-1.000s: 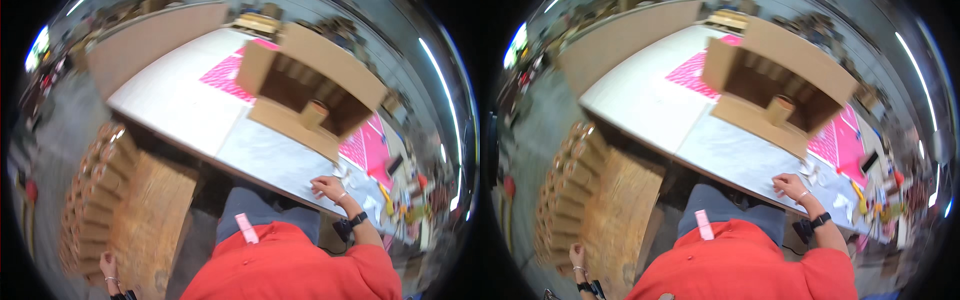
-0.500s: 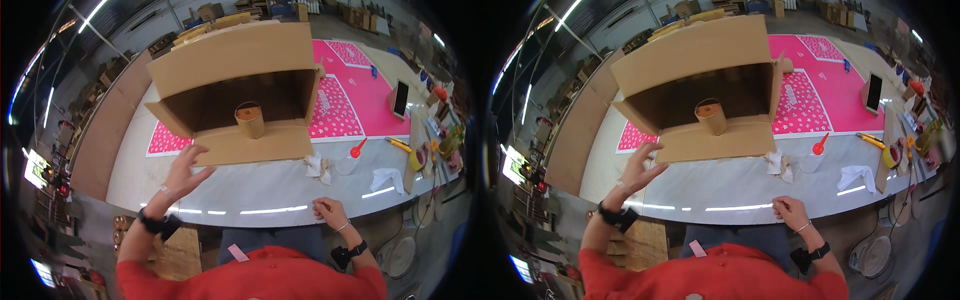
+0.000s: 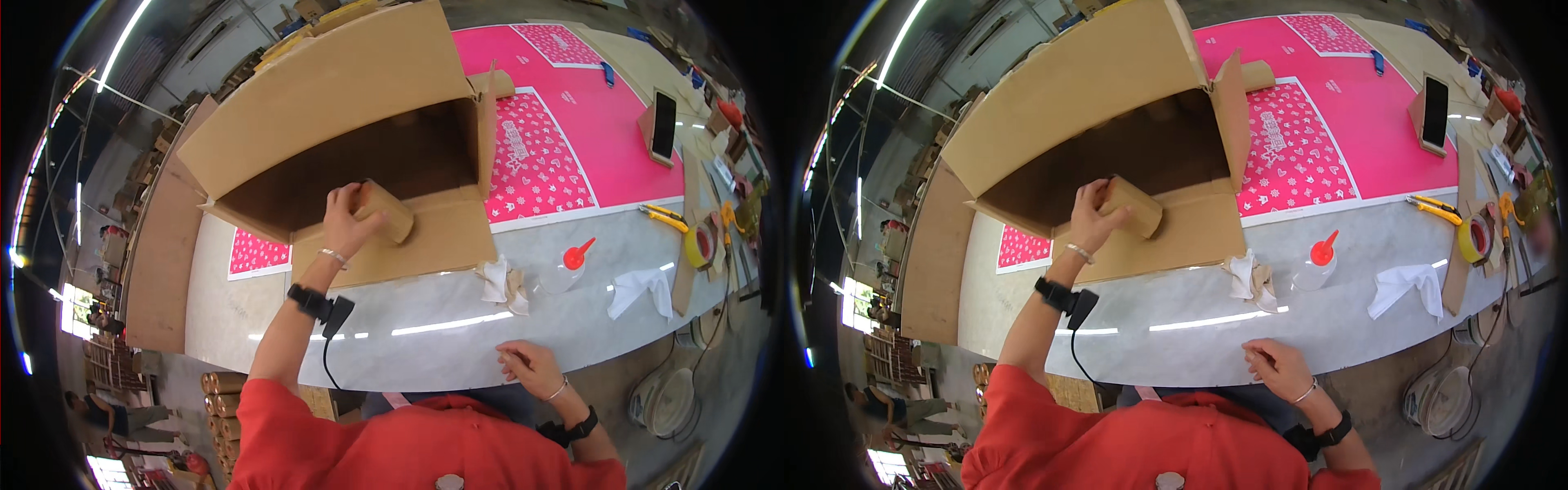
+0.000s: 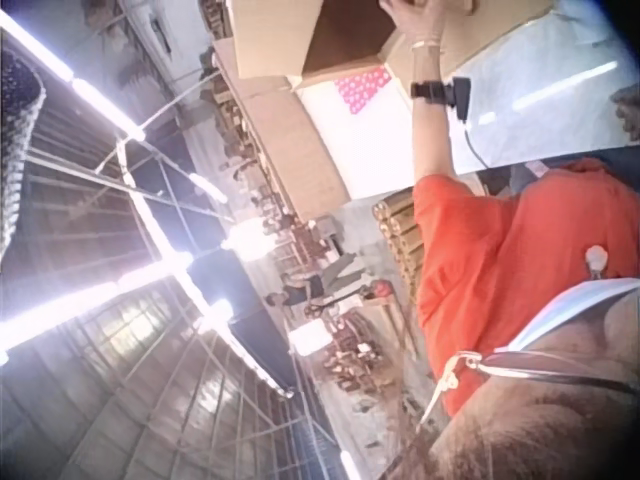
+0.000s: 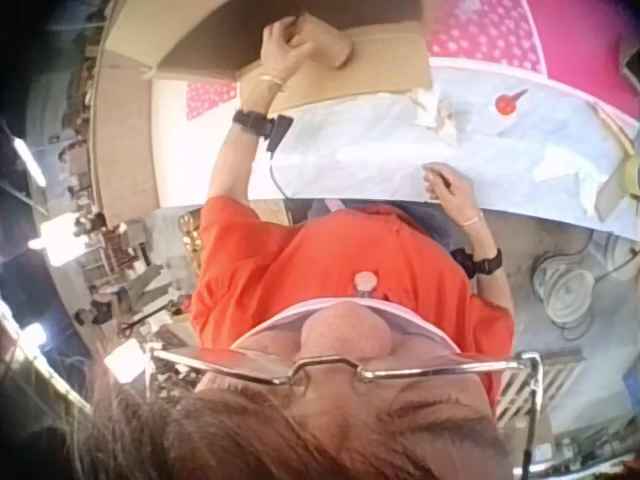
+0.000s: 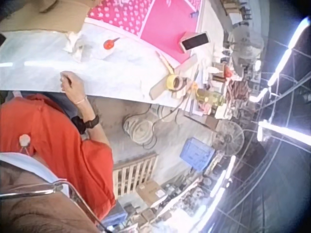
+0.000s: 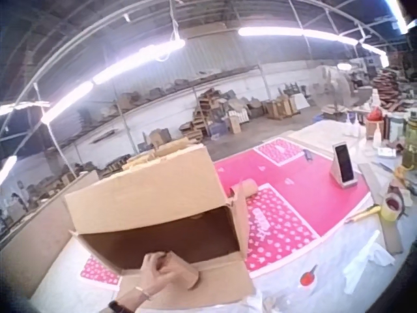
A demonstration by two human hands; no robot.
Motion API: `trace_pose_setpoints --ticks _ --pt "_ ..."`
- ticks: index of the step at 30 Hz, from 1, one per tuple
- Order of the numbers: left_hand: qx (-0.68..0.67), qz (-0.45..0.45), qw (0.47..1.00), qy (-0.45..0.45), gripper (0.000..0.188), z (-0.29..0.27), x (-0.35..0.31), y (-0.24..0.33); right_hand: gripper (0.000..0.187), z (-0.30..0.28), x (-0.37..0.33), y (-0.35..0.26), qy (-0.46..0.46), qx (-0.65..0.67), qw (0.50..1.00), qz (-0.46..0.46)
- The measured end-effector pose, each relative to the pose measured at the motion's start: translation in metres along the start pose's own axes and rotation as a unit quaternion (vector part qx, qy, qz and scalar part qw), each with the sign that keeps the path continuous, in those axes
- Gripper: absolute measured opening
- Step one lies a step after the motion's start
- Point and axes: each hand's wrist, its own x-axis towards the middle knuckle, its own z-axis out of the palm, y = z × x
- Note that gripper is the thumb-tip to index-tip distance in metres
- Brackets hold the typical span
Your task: Cleaning cylindrical wooden or bamboo components with a solvent and cloth before packing them into a cardboard box.
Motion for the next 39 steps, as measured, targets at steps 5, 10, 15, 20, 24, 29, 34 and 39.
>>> trace_pose_setpoints --ticks 5,10,15,20,24,29,34,39 --pt "-0.584 -0.284 0.751 -0.119 0.053 0.002 -0.078 0.029 0.033 0.015 0.029 -0.027 0.054 0.011 0.991 -0.12" --pt "-0.726 -0.348 0.566 -0.18 0.057 0.013 -0.135 0.077 0.04 0.051 0.051 -0.063 -0.026 0.083 0.987 -0.135" --pt "-0.639 -0.346 0.618 -0.301 0.068 0.014 -0.156 0.052 0.032 0.059 0.051 -0.065 -0.004 -0.02 0.996 -0.091" --pt "-0.361 -0.264 0.871 -0.204 0.055 -0.007 -0.161 0.022 0.029 0.078 0.053 -0.074 -0.034 -0.072 0.994 -0.077" --pt "-0.312 -0.233 0.907 -0.157 0.048 -0.036 -0.155 0.016 0.025 0.101 0.067 -0.08 -0.001 -0.253 0.949 -0.186" --pt "-0.173 -0.063 0.971 -0.149 0.038 -0.059 -0.156 0.03 0.022 0.109 0.072 -0.081 0.035 -0.358 0.897 -0.257" --pt "-0.098 0.041 0.991 -0.085 0.028 -0.071 -0.158 0.039 0.024 0.112 0.064 -0.093 0.072 -0.424 0.838 -0.336" --pt "-0.086 0.079 0.992 -0.039 0.027 -0.087 -0.153 0.056 0.031 0.11 0.055 -0.114 0.083 -0.434 0.815 -0.375"
